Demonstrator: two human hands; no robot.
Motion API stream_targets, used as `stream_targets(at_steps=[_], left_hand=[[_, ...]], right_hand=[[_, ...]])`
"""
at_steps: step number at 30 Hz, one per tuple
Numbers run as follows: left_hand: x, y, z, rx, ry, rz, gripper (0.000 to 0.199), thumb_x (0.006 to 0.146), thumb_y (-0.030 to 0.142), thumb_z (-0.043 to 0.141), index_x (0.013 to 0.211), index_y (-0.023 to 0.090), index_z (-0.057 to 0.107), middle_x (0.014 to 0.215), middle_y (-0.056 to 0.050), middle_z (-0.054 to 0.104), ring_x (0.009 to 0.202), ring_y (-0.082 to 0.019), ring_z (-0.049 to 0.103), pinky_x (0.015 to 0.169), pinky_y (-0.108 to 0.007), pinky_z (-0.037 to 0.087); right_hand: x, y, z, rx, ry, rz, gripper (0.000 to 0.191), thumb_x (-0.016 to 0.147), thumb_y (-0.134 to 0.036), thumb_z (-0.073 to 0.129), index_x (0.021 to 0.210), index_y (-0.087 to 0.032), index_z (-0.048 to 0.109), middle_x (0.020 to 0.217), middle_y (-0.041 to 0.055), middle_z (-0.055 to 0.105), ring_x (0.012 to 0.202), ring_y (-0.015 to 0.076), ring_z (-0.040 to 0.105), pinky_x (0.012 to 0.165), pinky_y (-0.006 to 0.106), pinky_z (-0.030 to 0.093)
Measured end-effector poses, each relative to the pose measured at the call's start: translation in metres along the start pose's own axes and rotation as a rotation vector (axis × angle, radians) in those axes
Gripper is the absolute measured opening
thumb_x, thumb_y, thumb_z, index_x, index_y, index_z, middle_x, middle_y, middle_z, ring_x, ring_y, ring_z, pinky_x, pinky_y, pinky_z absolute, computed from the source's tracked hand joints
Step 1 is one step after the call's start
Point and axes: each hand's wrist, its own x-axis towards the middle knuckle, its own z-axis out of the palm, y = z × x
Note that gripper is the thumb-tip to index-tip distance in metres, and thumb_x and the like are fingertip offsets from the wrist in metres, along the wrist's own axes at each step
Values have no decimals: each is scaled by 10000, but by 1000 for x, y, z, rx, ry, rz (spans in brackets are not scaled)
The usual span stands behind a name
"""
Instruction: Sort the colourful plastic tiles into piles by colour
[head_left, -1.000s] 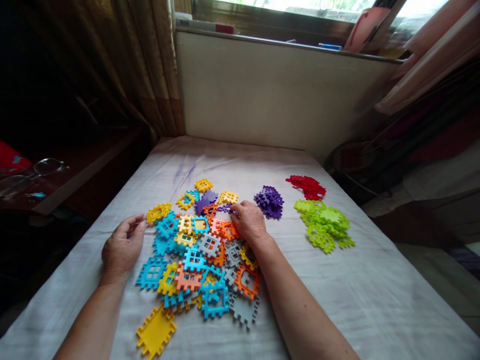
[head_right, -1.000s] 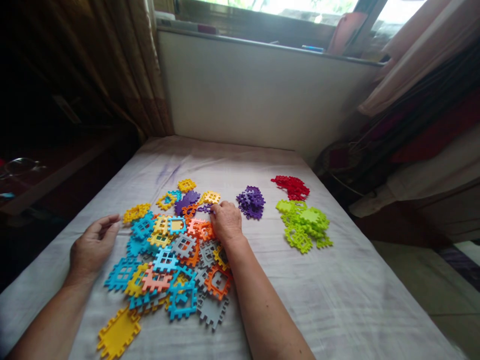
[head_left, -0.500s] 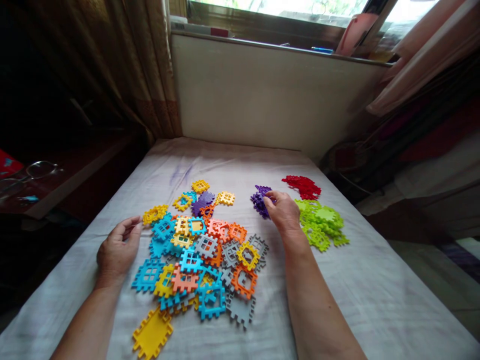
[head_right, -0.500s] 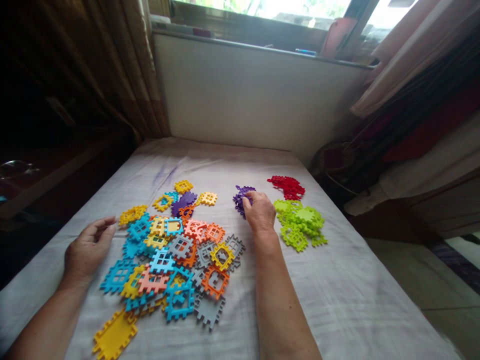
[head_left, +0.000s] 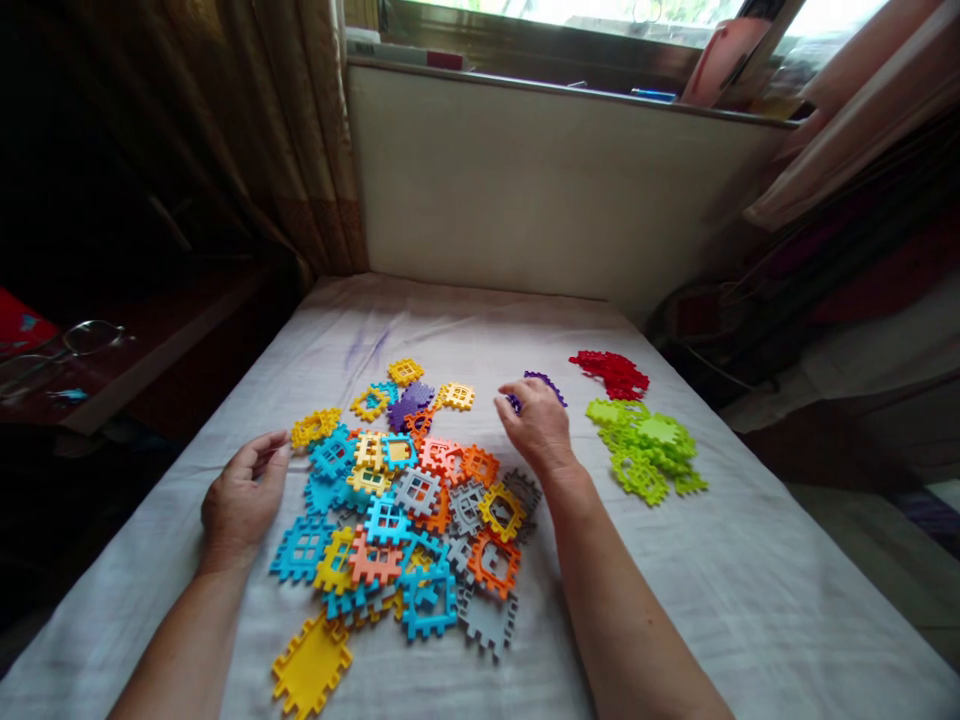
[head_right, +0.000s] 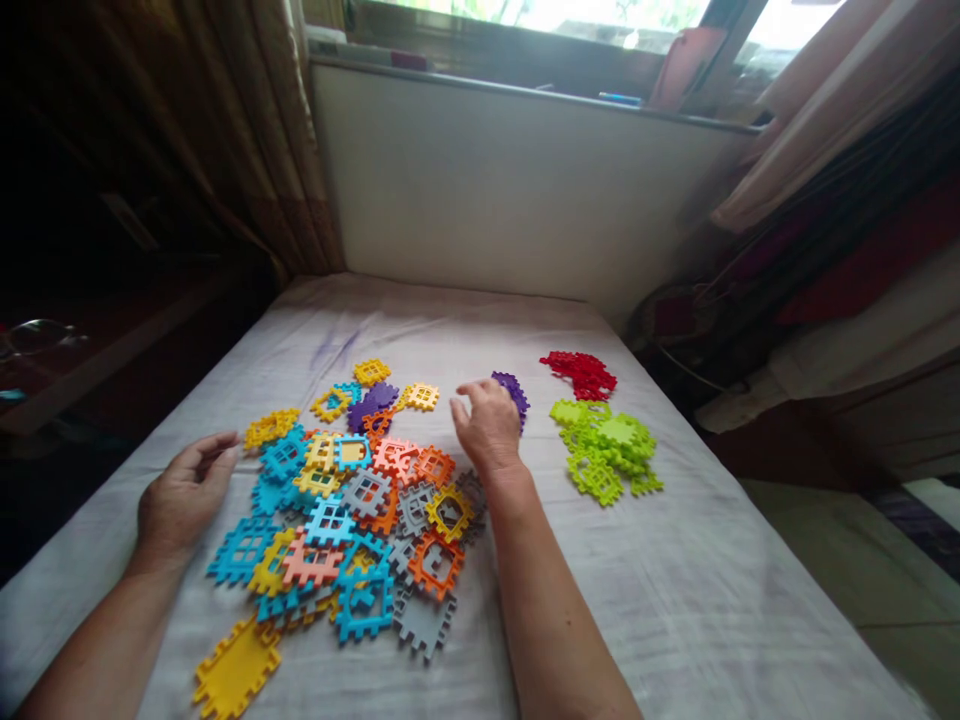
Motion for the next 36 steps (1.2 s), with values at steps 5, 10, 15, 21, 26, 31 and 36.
stream_targets(at_steps=[5, 10, 15, 21, 26, 31, 36], left_hand=[[0, -7, 4, -28, 16, 29, 416, 783, 533, 511, 1026, 245, 686, 1048, -39, 760, 945, -237, 712, 852, -359, 559], [1, -14, 6, -32, 11, 37, 392, 817, 523, 507, 1041, 253, 682, 1042, -39, 755, 943, -225, 708, 877, -354, 549], [0, -12, 6, -45, -1, 27, 407, 806, 525, 507, 1039, 243, 685, 1053, -46, 754, 955, -231, 710, 876, -357, 548], [0, -7, 4, -35, -14, 14, 421, 793, 528, 500, 1033, 235, 683, 1064, -60, 752, 970, -252, 708, 872, -383, 550], [-1, -6, 2, -44, -14, 7, 415, 788, 520, 502, 1029, 236, 684, 1057, -60, 754, 967, -255, 710, 865, -385, 551], [-1, -8, 3, -60, -15, -5, 395, 802, 513, 514, 1031, 240, 686, 1044, -55, 752, 962, -245, 709, 866, -370, 553], [0, -11, 5, -71, -6, 9, 388, 800, 509, 523, 1028, 241, 688, 1027, -48, 752, 951, -235, 706, 888, -369, 546]], right_hand=[[-10, -52, 28, 112, -239, -326, 394, 910, -344, 609, 1299, -286, 631, 1397, 76, 584, 1276, 230, 516, 1044, 376, 423], [-8, -69, 33, 36, -367, -344, 370, 931, -378, 570, 1280, -284, 651, 1430, 78, 557, 1289, 240, 508, 1054, 397, 413], [-12, -60, 26, 68, -412, -303, 235, 922, -355, 581, 1044, -267, 761, 1181, 48, 695, 1105, 199, 602, 966, 311, 442], [-16, -56, 10, 47, -522, -277, 209, 892, -309, 584, 914, -258, 785, 949, 29, 748, 895, 172, 653, 778, 261, 446], [-9, -68, 12, 34, -427, -157, 253, 929, -364, 526, 967, -281, 761, 1038, 20, 757, 963, 179, 667, 786, 265, 448], [2, -88, 28, -40, -436, -39, 363, 917, -520, 531, 1058, -255, 734, 1098, 79, 745, 999, 231, 680, 784, 310, 484], [8, -97, 40, -84, -436, -24, 426, 865, -595, 583, 1051, -232, 705, 1117, 104, 728, 1002, 238, 679, 793, 321, 497]])
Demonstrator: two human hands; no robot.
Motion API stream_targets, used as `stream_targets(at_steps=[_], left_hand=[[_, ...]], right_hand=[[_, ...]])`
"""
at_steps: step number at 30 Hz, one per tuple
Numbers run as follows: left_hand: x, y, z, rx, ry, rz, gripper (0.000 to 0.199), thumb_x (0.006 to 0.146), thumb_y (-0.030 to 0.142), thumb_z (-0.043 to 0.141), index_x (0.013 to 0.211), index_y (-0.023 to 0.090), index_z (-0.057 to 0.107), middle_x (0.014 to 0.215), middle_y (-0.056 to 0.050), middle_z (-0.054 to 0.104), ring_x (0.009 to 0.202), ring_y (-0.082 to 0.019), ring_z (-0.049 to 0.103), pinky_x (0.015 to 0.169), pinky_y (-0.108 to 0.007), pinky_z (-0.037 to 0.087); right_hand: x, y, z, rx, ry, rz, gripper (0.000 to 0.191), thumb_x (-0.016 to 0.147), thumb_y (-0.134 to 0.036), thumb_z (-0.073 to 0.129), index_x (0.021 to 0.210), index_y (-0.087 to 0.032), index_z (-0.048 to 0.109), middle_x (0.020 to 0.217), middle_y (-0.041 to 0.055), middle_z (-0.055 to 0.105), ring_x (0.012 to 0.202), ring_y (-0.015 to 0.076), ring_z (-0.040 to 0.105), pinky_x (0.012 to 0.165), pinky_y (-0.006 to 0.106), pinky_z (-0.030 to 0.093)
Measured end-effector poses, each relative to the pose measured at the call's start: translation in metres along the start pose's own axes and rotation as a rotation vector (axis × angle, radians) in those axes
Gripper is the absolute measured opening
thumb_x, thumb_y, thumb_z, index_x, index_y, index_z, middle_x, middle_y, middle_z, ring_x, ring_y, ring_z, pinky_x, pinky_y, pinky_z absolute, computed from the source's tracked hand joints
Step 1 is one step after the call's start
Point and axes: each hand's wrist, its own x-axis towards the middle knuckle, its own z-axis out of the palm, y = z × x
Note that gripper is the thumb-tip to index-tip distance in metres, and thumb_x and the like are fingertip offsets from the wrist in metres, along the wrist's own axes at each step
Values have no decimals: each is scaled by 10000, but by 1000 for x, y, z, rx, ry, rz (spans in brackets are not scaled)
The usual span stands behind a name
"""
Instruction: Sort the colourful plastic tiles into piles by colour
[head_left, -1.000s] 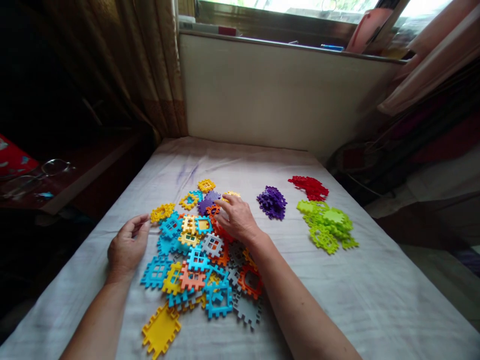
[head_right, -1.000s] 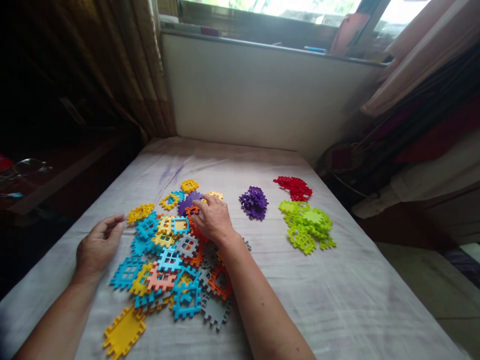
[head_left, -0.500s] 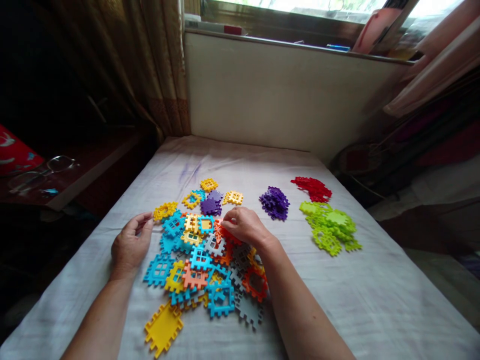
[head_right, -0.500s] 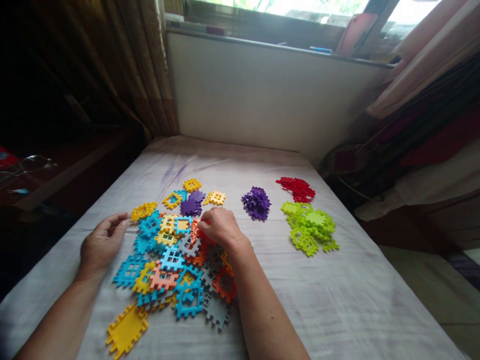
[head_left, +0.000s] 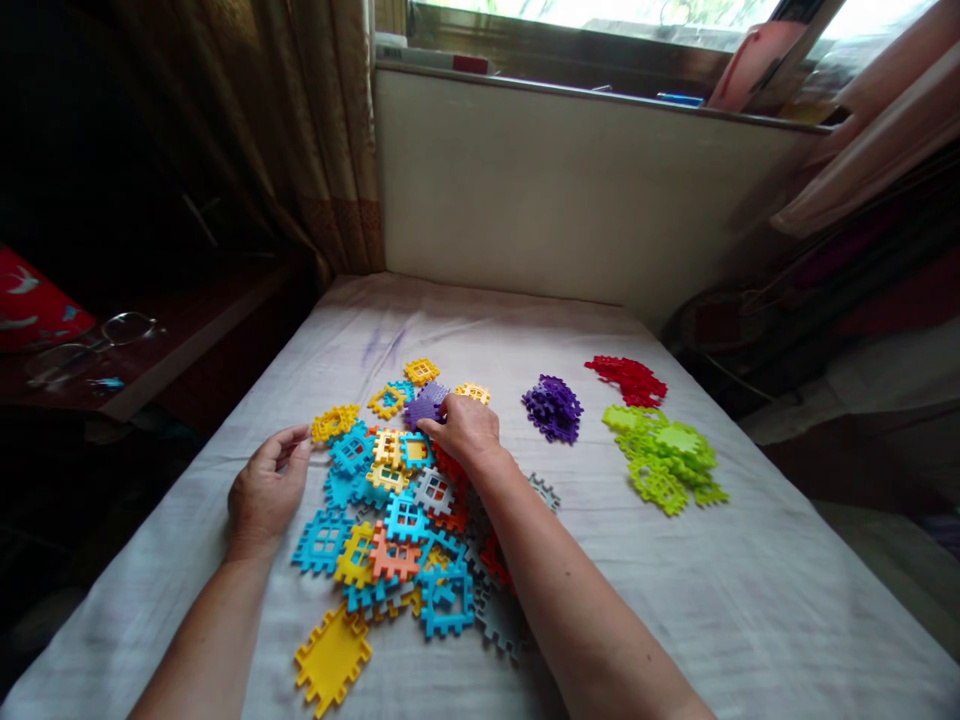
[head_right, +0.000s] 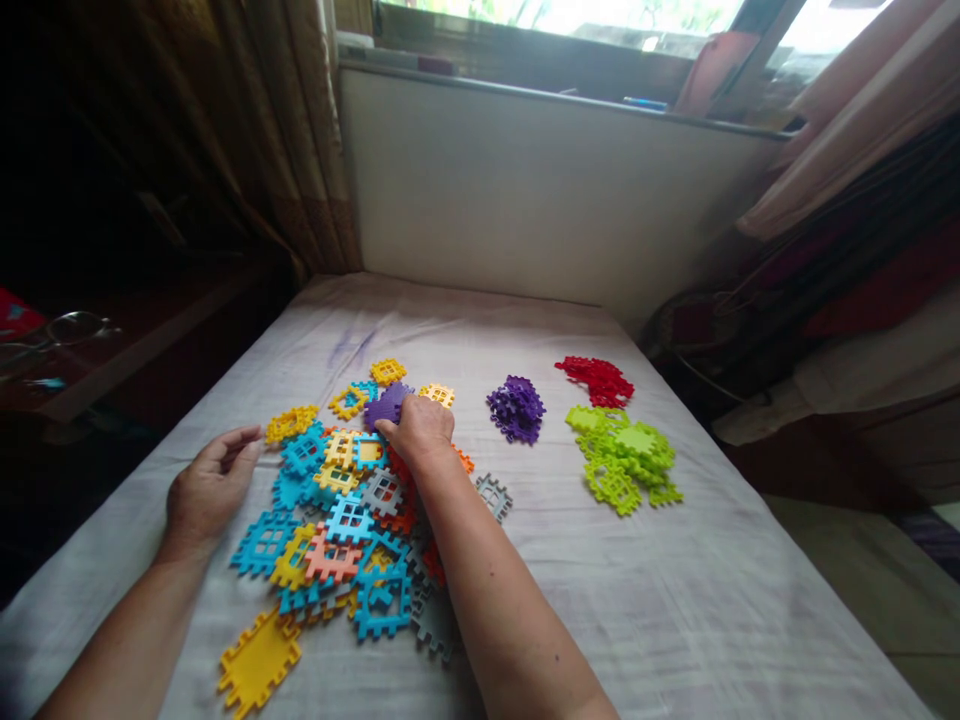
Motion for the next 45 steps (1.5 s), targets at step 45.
stream_targets(at_steps=[45], left_hand=[[1, 5, -1, 51, 12, -28, 431, 758, 541, 494, 1004, 257, 705, 1027, -25, 763, 931, -240, 709, 775, -338, 538]], right_hand=[[25, 114, -48, -309, 187, 162, 378, 897, -414, 571, 1169, -184, 698, 1255, 147, 655, 1179, 324, 522, 924, 431, 365]])
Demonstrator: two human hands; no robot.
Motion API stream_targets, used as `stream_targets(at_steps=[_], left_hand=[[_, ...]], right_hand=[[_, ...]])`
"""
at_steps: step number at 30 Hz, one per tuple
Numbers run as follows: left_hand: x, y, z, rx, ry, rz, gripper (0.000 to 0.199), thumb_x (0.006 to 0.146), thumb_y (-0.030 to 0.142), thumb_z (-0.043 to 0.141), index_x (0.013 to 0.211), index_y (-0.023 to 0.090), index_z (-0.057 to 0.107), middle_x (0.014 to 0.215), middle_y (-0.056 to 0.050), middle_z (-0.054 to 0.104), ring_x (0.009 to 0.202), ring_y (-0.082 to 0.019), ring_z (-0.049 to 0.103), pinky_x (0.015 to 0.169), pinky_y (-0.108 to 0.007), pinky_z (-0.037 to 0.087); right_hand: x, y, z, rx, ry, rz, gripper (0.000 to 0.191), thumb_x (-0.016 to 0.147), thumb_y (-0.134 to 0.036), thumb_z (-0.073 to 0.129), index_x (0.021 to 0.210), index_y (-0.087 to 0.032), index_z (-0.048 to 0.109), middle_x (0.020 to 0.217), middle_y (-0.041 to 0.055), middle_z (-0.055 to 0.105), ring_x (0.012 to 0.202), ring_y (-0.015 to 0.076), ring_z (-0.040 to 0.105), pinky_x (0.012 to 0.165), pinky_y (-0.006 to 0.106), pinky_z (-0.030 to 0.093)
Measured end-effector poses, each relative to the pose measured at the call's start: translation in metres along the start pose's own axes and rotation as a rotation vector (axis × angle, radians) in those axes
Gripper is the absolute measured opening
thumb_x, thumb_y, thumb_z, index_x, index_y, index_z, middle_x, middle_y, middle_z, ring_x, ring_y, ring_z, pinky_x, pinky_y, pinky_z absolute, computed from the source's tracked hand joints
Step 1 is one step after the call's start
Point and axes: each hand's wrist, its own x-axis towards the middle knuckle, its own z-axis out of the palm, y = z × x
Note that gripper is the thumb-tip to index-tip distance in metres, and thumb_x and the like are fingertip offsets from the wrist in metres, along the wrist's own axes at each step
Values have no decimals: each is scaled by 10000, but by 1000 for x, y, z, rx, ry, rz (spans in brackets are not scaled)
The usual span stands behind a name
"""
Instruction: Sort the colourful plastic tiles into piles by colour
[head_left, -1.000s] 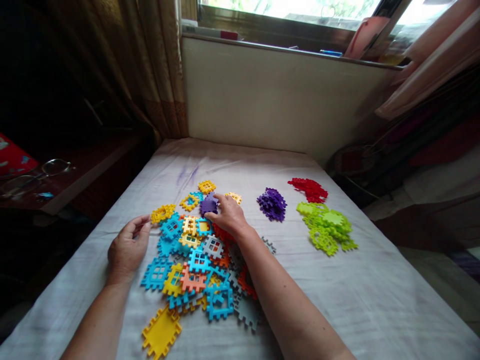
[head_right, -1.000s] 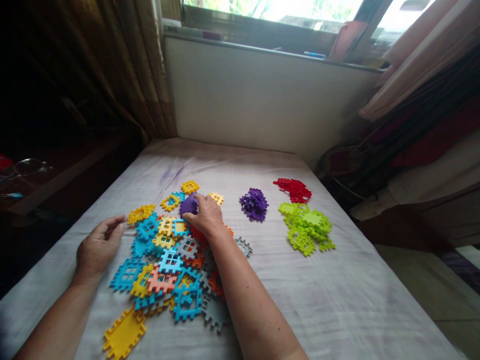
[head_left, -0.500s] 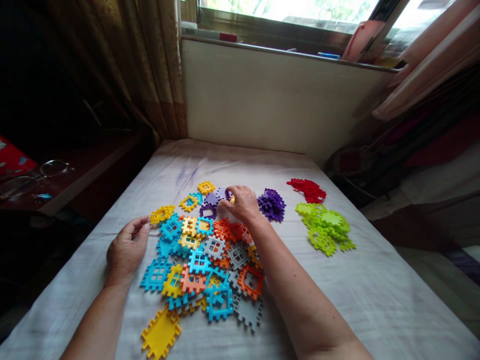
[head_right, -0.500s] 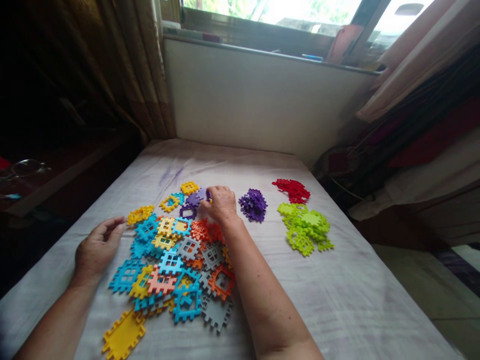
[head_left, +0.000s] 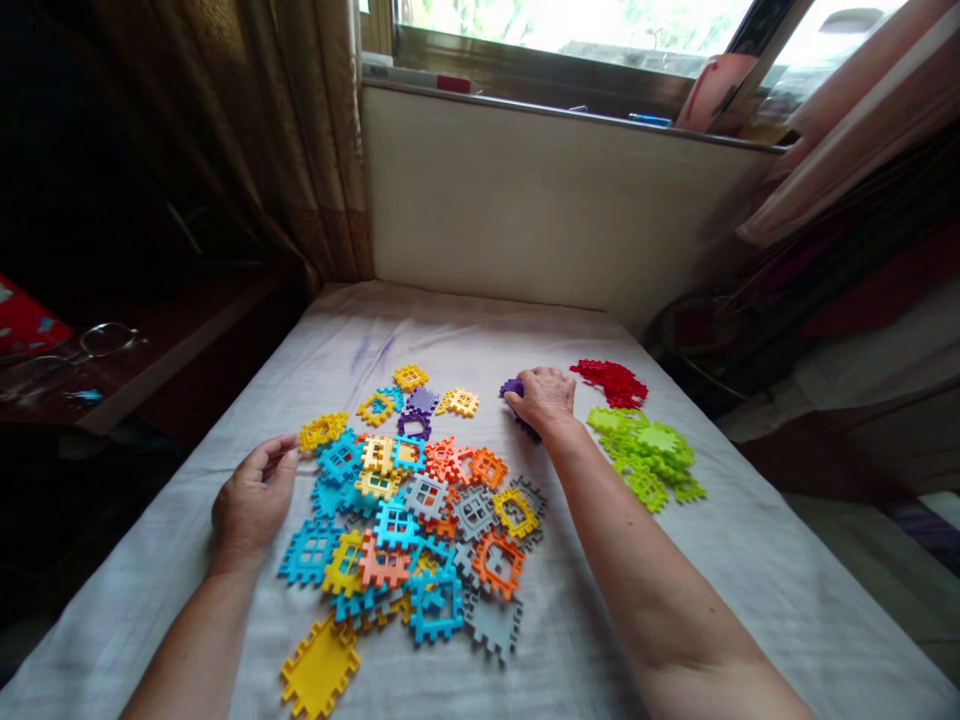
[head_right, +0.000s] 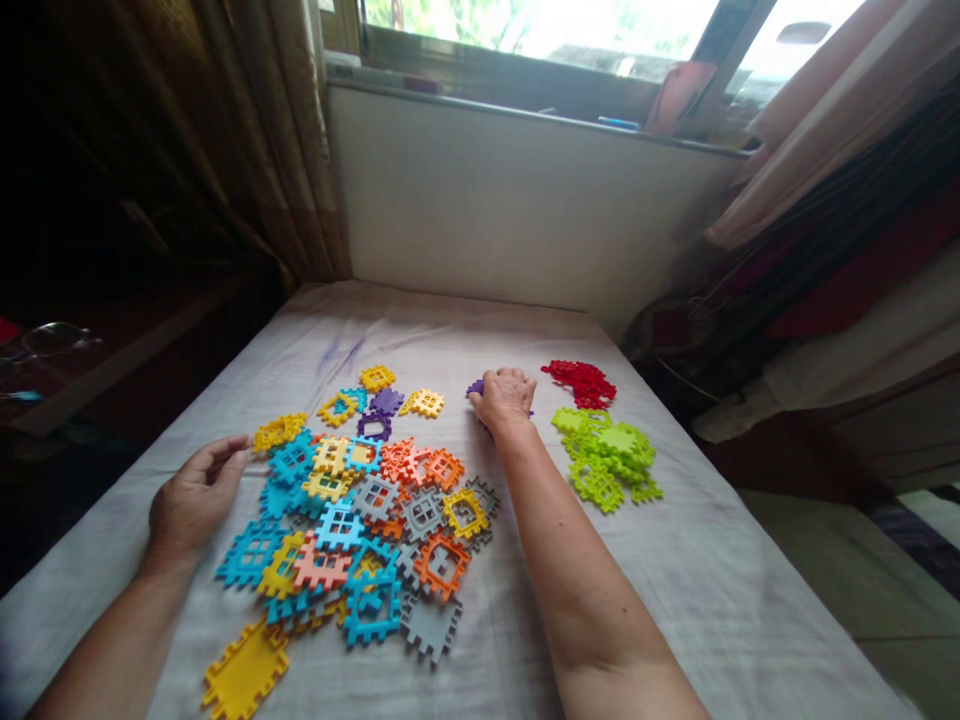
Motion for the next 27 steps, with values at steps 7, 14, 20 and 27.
stream_targets(at_steps=[7, 14, 20, 27], left_hand=[[0, -1, 0, 4, 3, 7, 415, 771, 530, 494, 1004, 260, 706, 1026, -22, 761, 930, -241, 705, 772, -339, 540], [0, -4, 0, 0, -8, 31, 376, 797, 489, 516, 1025, 253, 701, 1026, -18, 754, 894, -218, 700, 788, -326, 547], [1, -6, 1, 1, -4, 27, 378, 792, 494, 522, 1024, 256, 702, 1029, -18, 756, 915, -225, 702, 812, -340, 549], [1, -3, 0, -2, -16, 11, 385, 790, 503, 514, 1019, 256, 701, 1030, -26, 755, 942, -242, 702, 820, -358, 551]], right_hand=[[-10, -45, 5, 200, 46, -318, 308, 928, -312, 520, 1159, -250, 715, 1271, 57, 678, 1160, 246, 547, 965, 373, 401], [-14, -92, 22, 180, -33, -484, 333, 887, -287, 566, 1198, -290, 684, 1268, 43, 679, 1191, 245, 536, 932, 375, 413], [-9, -103, 24, 160, -49, -464, 325, 907, -405, 563, 1166, -252, 688, 1202, 81, 700, 1147, 258, 559, 920, 376, 393], [-13, -87, 15, 165, 23, -366, 294, 919, -421, 568, 1119, -248, 696, 1171, 86, 703, 1114, 250, 573, 896, 358, 390]])
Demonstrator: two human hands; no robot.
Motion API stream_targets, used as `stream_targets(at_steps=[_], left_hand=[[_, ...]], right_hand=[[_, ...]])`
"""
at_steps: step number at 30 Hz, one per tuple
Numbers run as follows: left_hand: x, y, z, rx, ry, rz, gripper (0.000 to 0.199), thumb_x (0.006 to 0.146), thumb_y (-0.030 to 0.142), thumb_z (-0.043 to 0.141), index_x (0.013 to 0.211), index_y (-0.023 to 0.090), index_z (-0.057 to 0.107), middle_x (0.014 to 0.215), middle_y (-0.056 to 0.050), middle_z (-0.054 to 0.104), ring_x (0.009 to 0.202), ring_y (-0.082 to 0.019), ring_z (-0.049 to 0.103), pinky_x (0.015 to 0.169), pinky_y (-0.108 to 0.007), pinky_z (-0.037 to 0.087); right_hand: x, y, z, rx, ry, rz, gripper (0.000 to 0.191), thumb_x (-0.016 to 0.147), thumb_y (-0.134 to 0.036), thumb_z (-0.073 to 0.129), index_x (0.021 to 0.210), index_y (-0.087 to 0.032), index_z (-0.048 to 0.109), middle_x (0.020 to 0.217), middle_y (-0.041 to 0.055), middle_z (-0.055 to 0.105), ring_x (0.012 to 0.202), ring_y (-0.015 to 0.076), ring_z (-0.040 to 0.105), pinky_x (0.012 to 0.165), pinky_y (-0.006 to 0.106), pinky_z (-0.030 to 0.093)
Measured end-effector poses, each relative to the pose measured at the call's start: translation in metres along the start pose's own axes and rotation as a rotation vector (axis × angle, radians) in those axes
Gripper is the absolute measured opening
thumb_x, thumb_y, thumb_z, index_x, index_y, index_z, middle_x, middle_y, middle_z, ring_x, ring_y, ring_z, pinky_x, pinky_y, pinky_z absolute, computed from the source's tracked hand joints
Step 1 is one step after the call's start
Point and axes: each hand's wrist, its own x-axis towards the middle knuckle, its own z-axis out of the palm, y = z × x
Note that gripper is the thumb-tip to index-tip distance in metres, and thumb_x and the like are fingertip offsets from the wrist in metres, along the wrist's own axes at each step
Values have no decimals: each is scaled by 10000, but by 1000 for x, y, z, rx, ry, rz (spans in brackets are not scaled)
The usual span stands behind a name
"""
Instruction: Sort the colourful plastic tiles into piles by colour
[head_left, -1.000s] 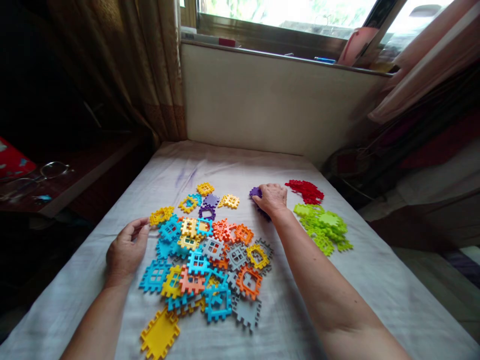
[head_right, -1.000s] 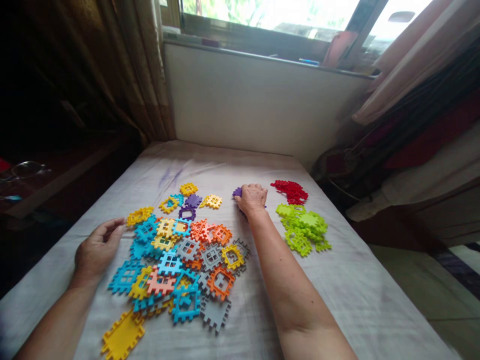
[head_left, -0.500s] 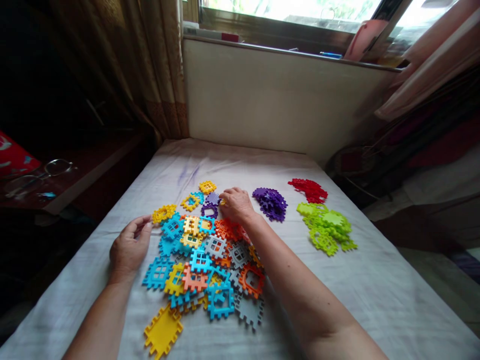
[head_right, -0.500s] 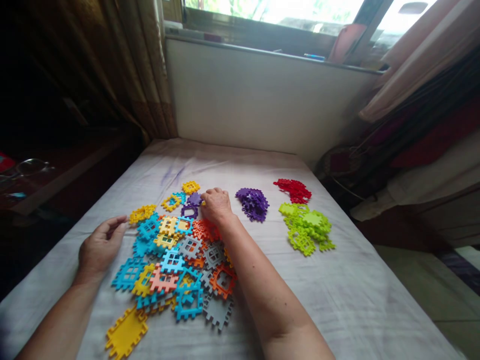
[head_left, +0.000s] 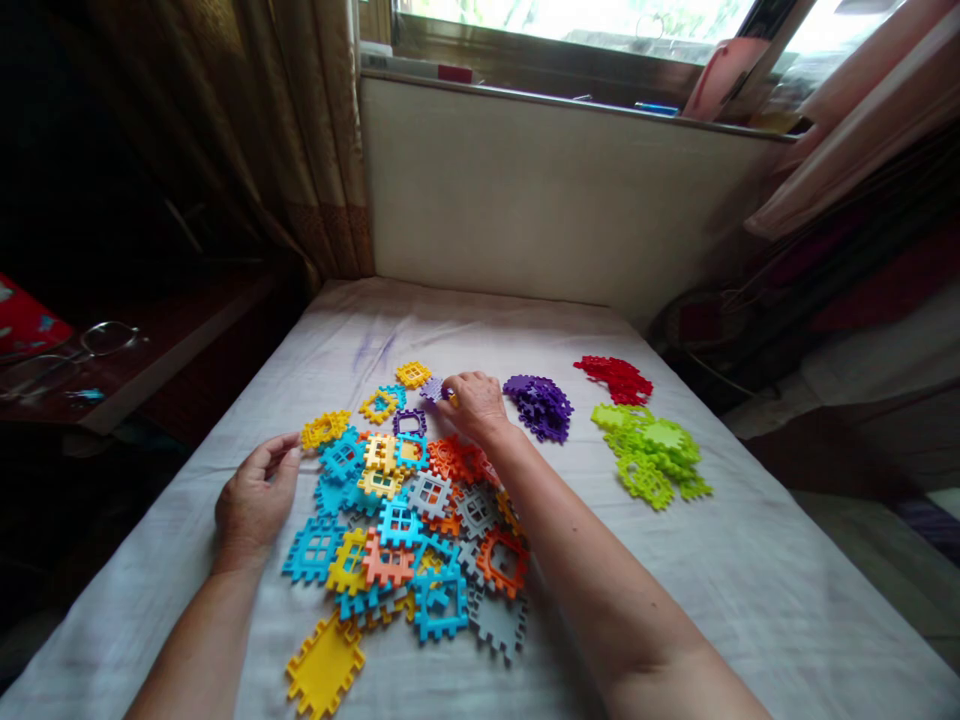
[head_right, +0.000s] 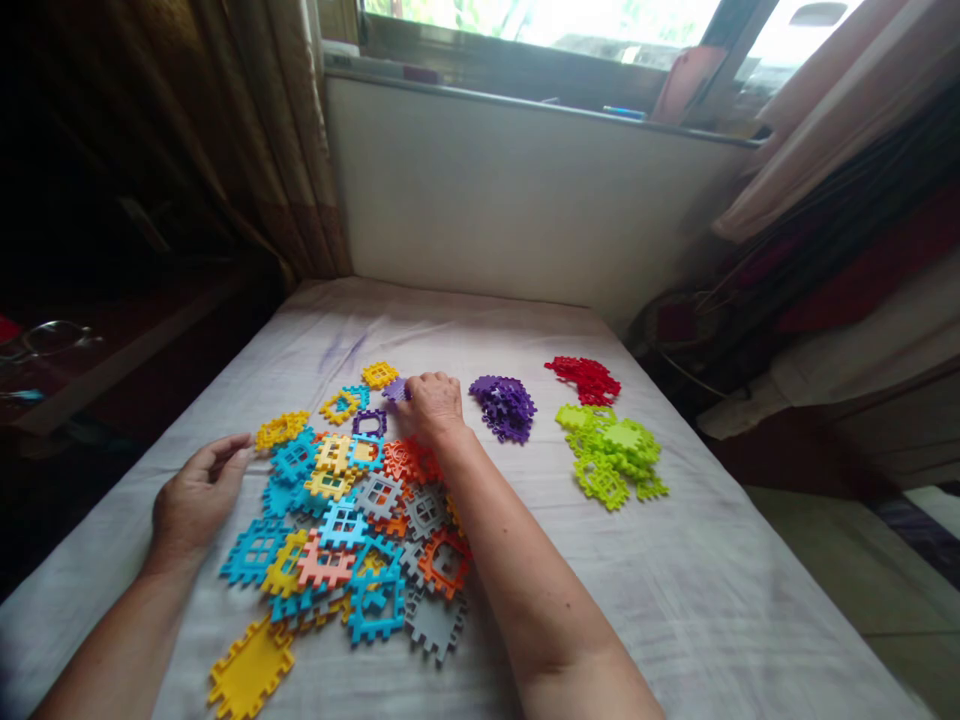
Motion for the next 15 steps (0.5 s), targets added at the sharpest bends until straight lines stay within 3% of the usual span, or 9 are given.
stream_targets(at_steps=[5, 9, 15], left_hand=[[-1, 2, -1, 4, 2, 11, 389, 788, 506, 511, 1015, 255, 702, 1025, -23, 757, 930, -238, 702, 789, -343, 550], [-2, 4, -1, 12, 1, 1, 410, 779, 517, 497, 1018, 256, 704, 1028, -24, 759, 938, -241, 703, 790, -344, 542], [-1, 6, -2, 25, -2, -16, 403, 776, 513, 500, 1017, 267, 708, 1022, -16, 759, 916, -237, 700, 768, -339, 535]], right_hand=[[-15, 43, -20, -62, 104, 76, 262, 924, -422, 575, 1067, -245, 705, 1147, 84, 707, 1084, 258, 576, 875, 358, 373], [-28, 76, -28, -165, 105, 89, 245, 907, -379, 596, 1062, -229, 711, 1167, 97, 696, 1083, 265, 551, 866, 366, 348], [-44, 95, -25, -212, 65, 63, 239, 898, -314, 600, 1092, -222, 706, 1210, 93, 676, 1128, 271, 514, 890, 380, 322]])
